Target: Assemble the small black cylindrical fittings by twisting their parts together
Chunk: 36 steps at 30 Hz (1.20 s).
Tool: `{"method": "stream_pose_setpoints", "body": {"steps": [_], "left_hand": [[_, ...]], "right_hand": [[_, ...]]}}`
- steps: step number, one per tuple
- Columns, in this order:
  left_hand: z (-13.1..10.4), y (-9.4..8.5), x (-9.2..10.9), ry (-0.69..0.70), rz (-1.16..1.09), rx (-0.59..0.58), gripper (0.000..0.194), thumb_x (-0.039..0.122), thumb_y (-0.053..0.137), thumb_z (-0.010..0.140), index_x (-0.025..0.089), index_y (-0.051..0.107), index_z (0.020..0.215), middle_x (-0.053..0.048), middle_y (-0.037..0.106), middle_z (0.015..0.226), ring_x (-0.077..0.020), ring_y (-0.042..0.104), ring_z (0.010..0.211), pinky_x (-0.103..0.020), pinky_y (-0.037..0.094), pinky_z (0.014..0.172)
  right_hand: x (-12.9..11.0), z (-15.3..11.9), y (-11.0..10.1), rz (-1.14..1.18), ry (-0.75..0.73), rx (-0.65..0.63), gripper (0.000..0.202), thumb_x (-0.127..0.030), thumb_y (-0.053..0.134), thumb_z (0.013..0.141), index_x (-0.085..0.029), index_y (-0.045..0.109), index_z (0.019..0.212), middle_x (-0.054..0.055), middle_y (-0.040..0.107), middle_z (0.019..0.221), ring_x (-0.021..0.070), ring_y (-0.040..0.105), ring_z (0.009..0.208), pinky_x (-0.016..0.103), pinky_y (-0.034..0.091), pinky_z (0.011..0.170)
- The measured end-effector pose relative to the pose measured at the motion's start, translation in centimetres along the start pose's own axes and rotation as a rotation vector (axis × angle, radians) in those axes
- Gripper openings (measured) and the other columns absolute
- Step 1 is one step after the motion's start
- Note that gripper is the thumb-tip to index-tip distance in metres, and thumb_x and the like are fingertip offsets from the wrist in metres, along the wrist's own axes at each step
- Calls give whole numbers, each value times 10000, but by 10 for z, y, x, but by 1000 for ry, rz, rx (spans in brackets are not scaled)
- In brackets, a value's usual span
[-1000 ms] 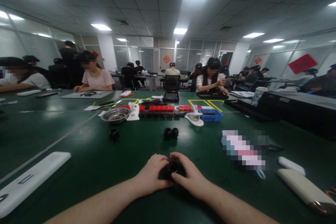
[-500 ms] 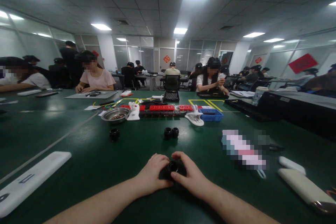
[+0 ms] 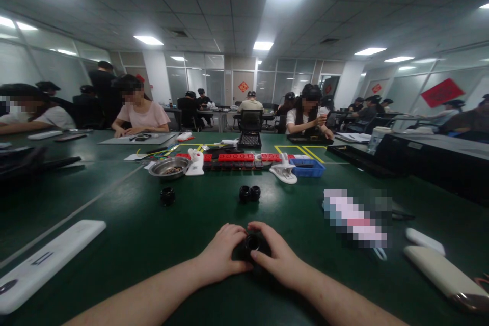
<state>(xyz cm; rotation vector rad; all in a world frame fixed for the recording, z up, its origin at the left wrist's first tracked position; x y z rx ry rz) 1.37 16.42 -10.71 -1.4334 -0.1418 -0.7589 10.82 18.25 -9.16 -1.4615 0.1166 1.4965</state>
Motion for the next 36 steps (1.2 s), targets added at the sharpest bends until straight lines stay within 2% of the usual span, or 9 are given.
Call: {"method": "stream_pose_setpoints", "body": {"steps": [8,13,16,20,23,27,30,33,36], "left_hand": [[0,-3,4,1,-17,-1,371,399,670,644,210,562,944,-30,521,1044,-222,455,970,-360,345,879],[0,-1,2,13,-5,-1,449,370,697,617,220,542,1011,-33,521,1054,-226,448,986,-379,309,918],[1,-1,3,16,-8,2,401,393,677,636,215,551,972,-33,523,1048,-226,452,986,-390,285,938],[1,-2,4,-6,-15,-10,358,364,695,617,212,572,916,-24,523,1023,-223,456,962,-364,333,887],[0,-2,1,-13,-20,-5,411,364,709,601,218,564,957,-28,518,1038,-231,449,972,-370,336,883],[-1,0,-1,-3,-13,-3,489,415,691,614,222,536,1036,-41,513,1070,-242,440,998,-403,296,928],[-1,-1,0,-4,-9,-6,443,407,682,623,216,548,999,-43,517,1064,-242,448,993,-402,301,925],[0,-2,3,-2,-9,-3,376,400,673,634,210,565,939,-39,520,1055,-237,453,987,-393,307,921],[0,-3,4,-2,-9,8,395,399,681,630,210,563,957,-35,520,1047,-230,455,981,-387,308,923]], "right_hand": [[-9,3,-5,-78,-6,60,319,-180,646,649,-173,499,931,43,525,916,199,505,860,341,420,775],[-18,2,1,-19,-140,-24,383,-98,570,683,-199,513,1048,60,505,1065,210,463,1023,364,357,909],[-10,2,1,0,-95,-15,487,-100,589,669,-196,450,1126,69,493,1118,215,453,1050,372,343,929],[0,4,-6,-46,7,71,361,-196,638,662,-172,488,989,56,531,962,210,504,905,354,415,808],[-5,6,-8,-77,-28,71,264,-200,631,664,-177,528,906,40,531,894,201,511,856,343,430,769],[-12,5,-1,-19,-108,-26,348,-125,542,706,-200,545,1046,70,518,1082,219,469,1042,388,357,922],[-7,2,1,-18,-81,-24,449,-169,552,723,-202,467,1163,89,479,1187,242,422,1119,430,310,967],[-1,2,-3,-40,-14,52,445,-227,608,701,-179,459,1118,89,518,1103,232,478,1024,402,375,901],[-4,4,-8,-81,-11,97,295,-232,624,681,-177,513,949,50,546,928,203,515,876,349,427,790]]}}
Point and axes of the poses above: each hand's wrist, its own z-axis towards the middle knuckle, its own y-axis out of the palm, x = y × z, the point moved 9 cm from there along z, towards the middle knuckle
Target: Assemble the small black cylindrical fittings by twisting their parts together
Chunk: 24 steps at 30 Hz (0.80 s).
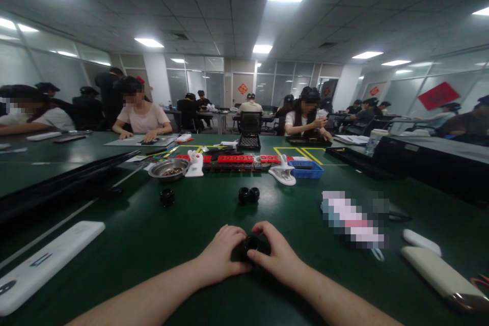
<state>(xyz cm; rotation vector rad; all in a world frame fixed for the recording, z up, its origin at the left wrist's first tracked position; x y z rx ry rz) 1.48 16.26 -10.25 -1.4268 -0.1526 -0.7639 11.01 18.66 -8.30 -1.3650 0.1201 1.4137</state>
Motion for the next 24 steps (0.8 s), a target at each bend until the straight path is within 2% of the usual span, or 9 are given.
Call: {"method": "stream_pose_setpoints", "body": {"steps": [3,6,9,13,15,17,21,24], "left_hand": [[0,1,-2,-3,7,-8,450,386,695,618,216,550,1009,-39,515,1062,-233,446,993,-382,321,913],[0,2,-3,1,15,-17,479,386,700,610,220,541,1030,-42,516,1064,-237,446,995,-394,313,922],[0,2,-2,4,7,-17,431,386,702,607,221,558,979,-37,518,1058,-235,452,993,-413,280,951],[1,0,0,-10,-11,-25,374,365,697,612,217,573,933,-34,525,1038,-233,458,983,-400,302,932],[1,0,0,-19,-16,-30,383,365,699,608,214,576,938,-34,524,1040,-235,456,983,-389,317,918],[1,0,0,-20,-18,-32,425,377,699,608,217,567,979,-37,520,1051,-237,450,991,-386,320,916],[0,0,1,-15,-11,-31,470,406,686,620,223,545,1029,-43,516,1064,-238,444,1002,-398,305,932],[0,-2,3,-6,-2,-15,406,378,690,621,215,561,970,-39,525,1050,-234,453,990,-397,301,933]], "right_hand": [[-9,1,1,20,-70,-47,226,-181,572,707,-181,553,933,51,541,931,200,511,903,346,412,817],[-11,-1,7,83,-108,-119,332,-131,507,727,-196,543,1051,70,522,1071,208,477,1027,372,353,915],[-2,-2,7,88,-53,-97,409,-166,539,725,-183,475,1128,88,502,1137,223,451,1071,394,333,938],[6,0,4,32,28,-37,359,-220,617,686,-165,487,1016,73,540,993,213,508,926,367,409,828],[3,2,3,2,22,-30,292,-210,627,673,-163,512,937,56,543,920,204,516,866,351,427,782],[-3,2,3,8,-30,-54,253,-182,603,686,-164,536,929,55,542,926,200,514,886,345,421,802],[-10,-1,7,69,-125,-116,357,-118,523,721,-188,523,1071,69,522,1085,202,474,1036,367,356,925],[-3,-3,7,58,-69,-94,450,-162,552,724,-185,450,1161,92,489,1169,226,446,1088,401,335,947]]}}
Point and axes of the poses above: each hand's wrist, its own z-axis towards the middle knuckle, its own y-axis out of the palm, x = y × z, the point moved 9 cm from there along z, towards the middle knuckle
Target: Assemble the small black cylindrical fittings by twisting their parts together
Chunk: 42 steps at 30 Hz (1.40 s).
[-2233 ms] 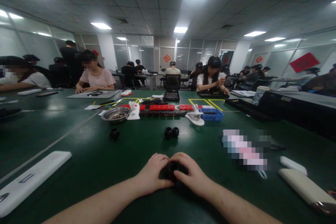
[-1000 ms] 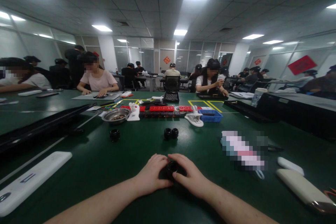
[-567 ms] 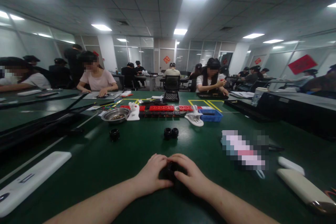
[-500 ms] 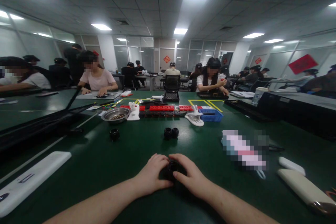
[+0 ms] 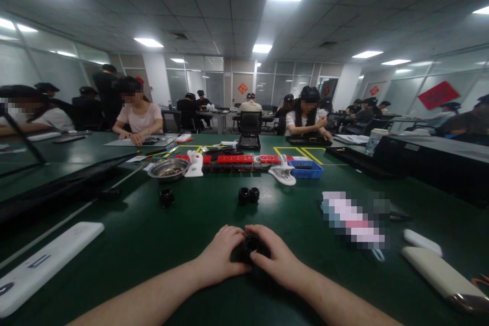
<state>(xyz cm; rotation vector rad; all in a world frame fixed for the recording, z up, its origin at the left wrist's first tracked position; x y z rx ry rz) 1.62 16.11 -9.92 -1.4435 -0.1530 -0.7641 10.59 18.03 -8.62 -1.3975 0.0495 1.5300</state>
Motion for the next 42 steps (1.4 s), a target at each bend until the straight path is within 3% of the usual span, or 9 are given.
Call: {"method": "stream_pose_setpoints", "body": {"steps": [7,11,15,21,24,28,35,39,42], "left_hand": [[0,1,-2,-2,5,11,390,369,694,622,205,568,953,-40,527,1044,-233,454,983,-384,309,924],[0,3,-4,10,12,3,475,397,693,620,208,543,1029,-47,520,1065,-238,444,1002,-391,295,937],[1,2,-2,12,9,14,387,348,701,617,196,563,945,-41,527,1030,-228,456,976,-378,312,919],[1,1,-2,-8,-15,-14,394,373,690,622,217,565,961,-38,519,1034,-234,452,970,-387,332,900],[1,2,-5,-11,-10,-16,468,420,681,625,222,546,1027,-46,515,1059,-243,442,998,-417,292,941],[1,2,-3,5,6,-4,415,384,696,616,218,561,971,-43,521,1057,-243,448,994,-412,298,935],[-1,1,-3,-5,-4,7,394,369,698,616,215,562,951,-36,516,1047,-235,449,985,-398,312,924],[-1,3,-6,-2,-1,1,452,393,698,614,212,547,999,-42,515,1055,-238,445,986,-387,336,897],[0,3,-6,-6,3,-4,436,386,702,607,213,553,979,-41,519,1055,-243,446,986,-406,311,921]], "right_hand": [[-2,1,-6,-90,67,71,269,-177,597,688,-180,518,946,45,545,929,196,515,873,341,422,796],[-14,1,-1,-32,-63,-14,313,-104,512,720,-191,536,1020,56,533,1029,193,484,987,341,367,892],[-2,0,-1,-19,10,11,425,-135,574,687,-160,471,1099,84,516,1087,210,474,1014,360,359,905],[-2,4,-3,-41,42,22,283,-131,576,662,-181,525,935,44,545,924,197,510,882,348,413,813],[-9,4,1,28,-33,-44,399,-49,497,642,-187,525,1016,55,541,1019,201,489,985,360,369,897],[-2,2,-2,46,39,3,473,-104,545,663,-179,448,1120,82,509,1120,223,461,1052,396,337,934],[-1,2,-7,-78,77,79,269,-170,618,651,-186,510,897,33,539,896,196,510,855,342,423,780],[-12,2,-1,-5,-63,-1,377,-71,511,668,-198,519,1023,53,533,1032,199,488,990,358,376,894],[-4,0,-2,12,-1,19,479,-94,519,674,-193,447,1137,83,502,1142,225,457,1069,405,340,940]]}}
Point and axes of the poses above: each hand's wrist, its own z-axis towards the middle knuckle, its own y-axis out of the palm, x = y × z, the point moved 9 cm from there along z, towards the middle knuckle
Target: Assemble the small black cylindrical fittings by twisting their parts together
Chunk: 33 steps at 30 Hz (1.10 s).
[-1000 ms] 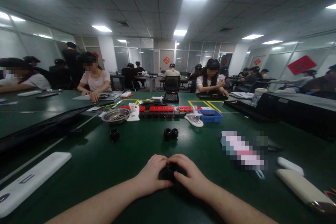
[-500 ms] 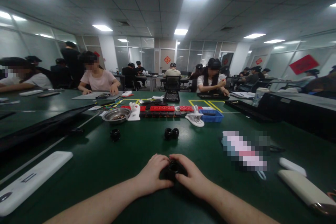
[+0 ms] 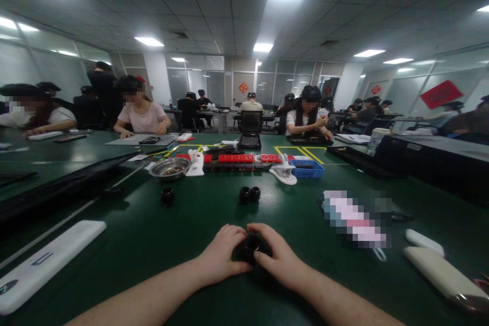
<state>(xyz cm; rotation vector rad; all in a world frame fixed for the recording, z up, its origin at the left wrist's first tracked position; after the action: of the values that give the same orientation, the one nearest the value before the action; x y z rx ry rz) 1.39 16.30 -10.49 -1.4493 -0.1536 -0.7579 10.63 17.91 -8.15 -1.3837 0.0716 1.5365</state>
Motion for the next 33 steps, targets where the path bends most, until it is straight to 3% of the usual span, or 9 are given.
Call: {"method": "stream_pose_setpoints", "body": {"steps": [4,9,13,16,20,24,29,33], "left_hand": [[1,-1,2,2,4,-3,384,368,700,609,213,569,935,-38,520,1040,-244,450,982,-407,301,928],[1,-2,2,4,-6,3,391,363,704,608,216,566,943,-37,521,1036,-237,454,967,-403,295,934],[0,-1,2,2,-8,-11,445,396,694,618,217,549,999,-40,517,1059,-239,442,995,-403,293,936],[0,-2,2,0,-5,-7,411,400,692,618,211,560,959,-33,516,1061,-235,443,995,-392,302,927],[0,-3,5,11,2,7,367,374,688,628,207,567,931,-31,523,1034,-225,453,970,-365,332,893],[0,-2,3,11,-6,15,389,372,690,626,211,563,957,-34,520,1045,-230,450,979,-369,333,896],[1,1,0,19,3,10,446,389,697,614,211,546,994,-38,525,1057,-234,452,993,-400,284,943],[1,0,2,19,4,7,398,367,700,610,212,557,947,-36,526,1055,-233,458,992,-402,277,948]], "right_hand": [[9,0,-4,-11,94,66,441,-203,594,689,-172,442,1101,91,519,1089,229,485,1013,403,372,904],[7,3,-5,-78,69,59,265,-208,619,669,-180,520,913,43,541,903,202,516,863,348,429,783],[0,3,1,2,-38,-28,330,-121,515,708,-194,535,1029,62,530,1046,207,485,1005,366,371,899],[6,1,1,17,5,-18,441,-132,520,714,-194,461,1147,81,491,1162,223,439,1092,401,317,956],[8,0,-2,-25,57,38,408,-208,610,691,-169,469,1072,78,526,1051,218,490,984,369,387,873],[2,1,-3,-85,52,47,290,-185,620,671,-177,509,939,47,534,924,198,508,868,340,421,787],[-6,1,3,-13,-47,-40,403,-75,529,668,-191,506,1053,65,520,1068,210,472,1022,368,356,915],[5,-1,2,6,34,-9,508,-136,567,680,-178,417,1163,100,480,1171,236,442,1086,407,324,949]]}}
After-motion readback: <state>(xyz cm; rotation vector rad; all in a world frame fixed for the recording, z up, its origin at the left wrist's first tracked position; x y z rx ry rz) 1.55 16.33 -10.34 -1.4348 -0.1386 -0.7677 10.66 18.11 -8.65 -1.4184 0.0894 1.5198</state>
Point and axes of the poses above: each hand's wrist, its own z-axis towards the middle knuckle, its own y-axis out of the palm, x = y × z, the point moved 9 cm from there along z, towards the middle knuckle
